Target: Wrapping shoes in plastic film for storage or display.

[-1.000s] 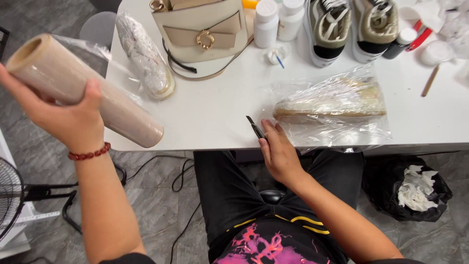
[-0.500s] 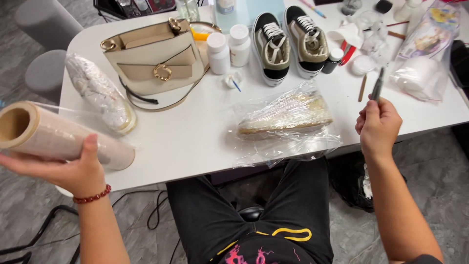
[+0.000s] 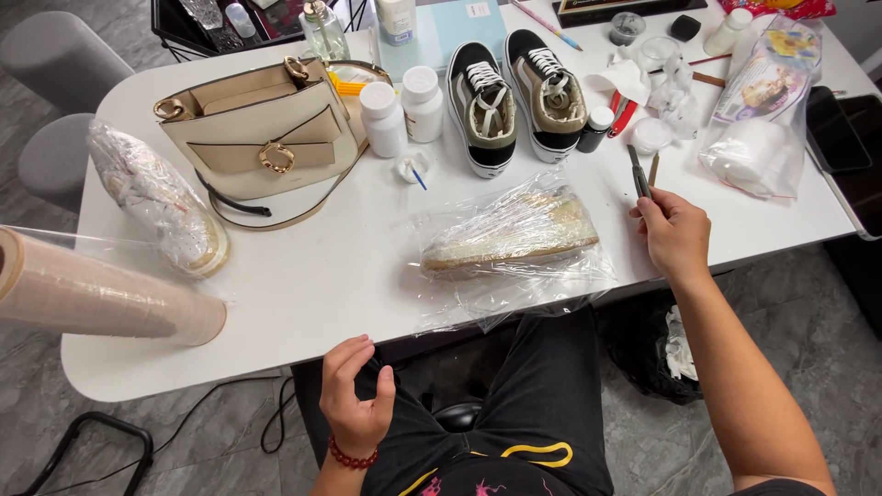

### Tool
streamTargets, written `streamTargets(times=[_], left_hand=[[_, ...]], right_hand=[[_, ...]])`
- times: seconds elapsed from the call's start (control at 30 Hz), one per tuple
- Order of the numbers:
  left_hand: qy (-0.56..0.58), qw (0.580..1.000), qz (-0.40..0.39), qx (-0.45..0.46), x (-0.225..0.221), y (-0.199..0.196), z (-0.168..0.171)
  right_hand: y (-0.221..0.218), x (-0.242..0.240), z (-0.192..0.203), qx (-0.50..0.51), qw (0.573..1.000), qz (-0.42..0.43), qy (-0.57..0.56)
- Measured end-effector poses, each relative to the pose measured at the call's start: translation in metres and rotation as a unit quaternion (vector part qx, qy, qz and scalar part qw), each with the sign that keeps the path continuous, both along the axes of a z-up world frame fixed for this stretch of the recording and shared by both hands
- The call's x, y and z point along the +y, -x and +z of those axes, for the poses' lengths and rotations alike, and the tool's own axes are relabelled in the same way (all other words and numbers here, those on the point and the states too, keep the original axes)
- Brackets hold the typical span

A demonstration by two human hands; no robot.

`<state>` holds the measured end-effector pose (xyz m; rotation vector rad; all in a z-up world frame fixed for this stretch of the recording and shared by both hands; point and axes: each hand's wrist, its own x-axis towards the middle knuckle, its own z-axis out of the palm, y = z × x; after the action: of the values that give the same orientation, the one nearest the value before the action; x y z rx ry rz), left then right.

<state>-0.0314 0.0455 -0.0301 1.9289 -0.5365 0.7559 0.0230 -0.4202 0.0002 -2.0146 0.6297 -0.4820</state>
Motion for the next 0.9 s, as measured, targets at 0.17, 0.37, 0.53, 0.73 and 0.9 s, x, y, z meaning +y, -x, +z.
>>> streamTargets(times=[0.17,0.37,0.53,0.73,0.9], left_hand=[[-0.01,0.999,0.006,0.033,-0.003,0.003,-0.003],[-0.018,0.991,0.009,0.129,-0.019,-0.005,0.015],[0.065,0.947,0.005,0.314,-0.036,-0.003,0.016],[0.135,0.889,-0.018,0.438,-0.044,-0.004,-0.005],[0.182,0.916,0.002,0.358,-0.043,-0.034,0.013]], right_hand=[[0.0,-0.022,-0.019,-0.02,0.998,0.029,-0.043],[-0.002,-0.017,-0.021,0.005,0.976,0.082,0.201],[-0.001,-0.01,-0.026,-0.013,0.928,0.112,0.355],[0.013,0.044,0.014,-0.056,0.938,0.123,0.318],[-0.013,0.053,0.022,0.089,0.976,0.174,-0.091]])
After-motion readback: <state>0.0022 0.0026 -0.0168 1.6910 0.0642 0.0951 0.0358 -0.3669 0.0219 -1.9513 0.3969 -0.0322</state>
